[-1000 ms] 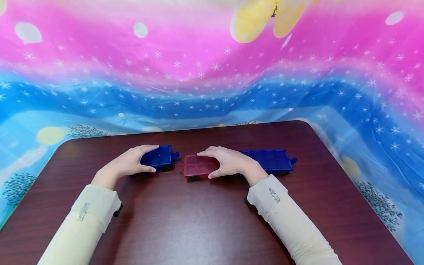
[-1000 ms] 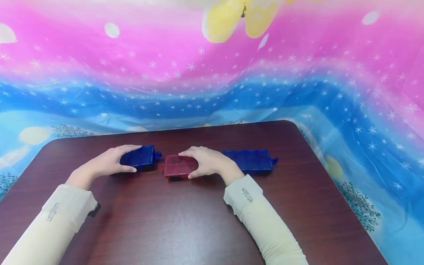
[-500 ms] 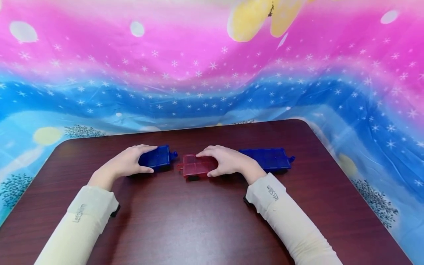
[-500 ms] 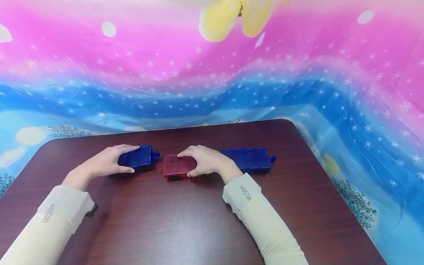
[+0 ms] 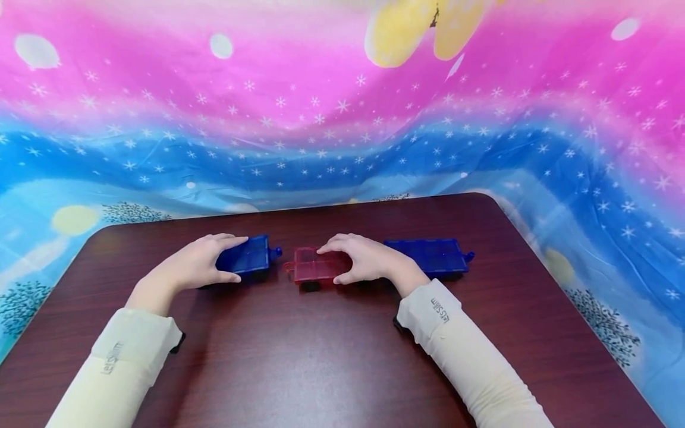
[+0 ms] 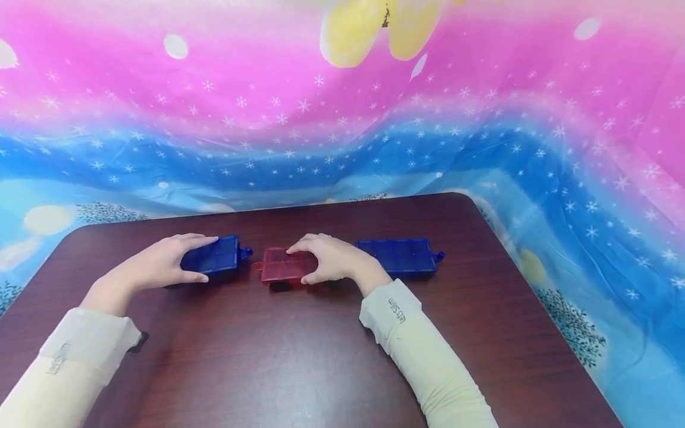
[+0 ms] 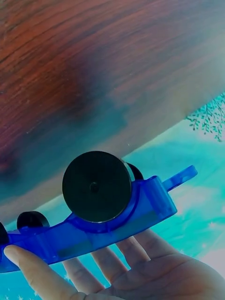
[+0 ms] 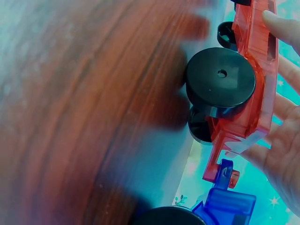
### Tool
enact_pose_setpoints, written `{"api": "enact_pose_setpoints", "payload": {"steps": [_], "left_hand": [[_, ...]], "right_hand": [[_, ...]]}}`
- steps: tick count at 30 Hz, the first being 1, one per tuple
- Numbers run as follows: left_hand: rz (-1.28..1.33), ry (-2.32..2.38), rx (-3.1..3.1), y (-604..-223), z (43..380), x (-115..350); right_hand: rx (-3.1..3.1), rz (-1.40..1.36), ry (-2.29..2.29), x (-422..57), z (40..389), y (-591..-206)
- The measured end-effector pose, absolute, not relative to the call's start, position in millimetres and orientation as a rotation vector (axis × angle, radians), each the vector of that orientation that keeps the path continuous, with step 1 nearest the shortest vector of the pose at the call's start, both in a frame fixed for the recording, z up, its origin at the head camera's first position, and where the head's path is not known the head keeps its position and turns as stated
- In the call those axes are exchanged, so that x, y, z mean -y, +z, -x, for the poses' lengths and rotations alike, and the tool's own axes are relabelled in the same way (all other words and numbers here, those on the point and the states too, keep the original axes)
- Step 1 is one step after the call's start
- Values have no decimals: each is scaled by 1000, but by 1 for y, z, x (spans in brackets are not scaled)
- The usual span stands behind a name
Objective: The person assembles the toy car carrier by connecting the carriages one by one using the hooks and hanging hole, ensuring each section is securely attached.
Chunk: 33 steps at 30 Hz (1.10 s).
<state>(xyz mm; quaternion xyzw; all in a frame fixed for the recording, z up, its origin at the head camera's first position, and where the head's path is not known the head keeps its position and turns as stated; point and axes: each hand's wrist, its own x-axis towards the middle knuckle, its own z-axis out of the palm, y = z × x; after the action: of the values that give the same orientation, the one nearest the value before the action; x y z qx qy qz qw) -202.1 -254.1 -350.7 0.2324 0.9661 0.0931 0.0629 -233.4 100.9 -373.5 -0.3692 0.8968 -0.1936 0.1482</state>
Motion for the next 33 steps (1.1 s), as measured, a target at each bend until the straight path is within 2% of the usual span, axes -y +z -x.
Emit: {"api": "enact_pose_setpoints", "payload": {"steps": [16, 33], "left_hand": [[-715, 240, -2882, -342, 179, 251], [-724, 237, -2858, -345, 179, 236]], "right_hand": [[-2543, 1034, -671, -105, 235, -372], [-2532, 1064, -684, -107, 237, -375]]}}
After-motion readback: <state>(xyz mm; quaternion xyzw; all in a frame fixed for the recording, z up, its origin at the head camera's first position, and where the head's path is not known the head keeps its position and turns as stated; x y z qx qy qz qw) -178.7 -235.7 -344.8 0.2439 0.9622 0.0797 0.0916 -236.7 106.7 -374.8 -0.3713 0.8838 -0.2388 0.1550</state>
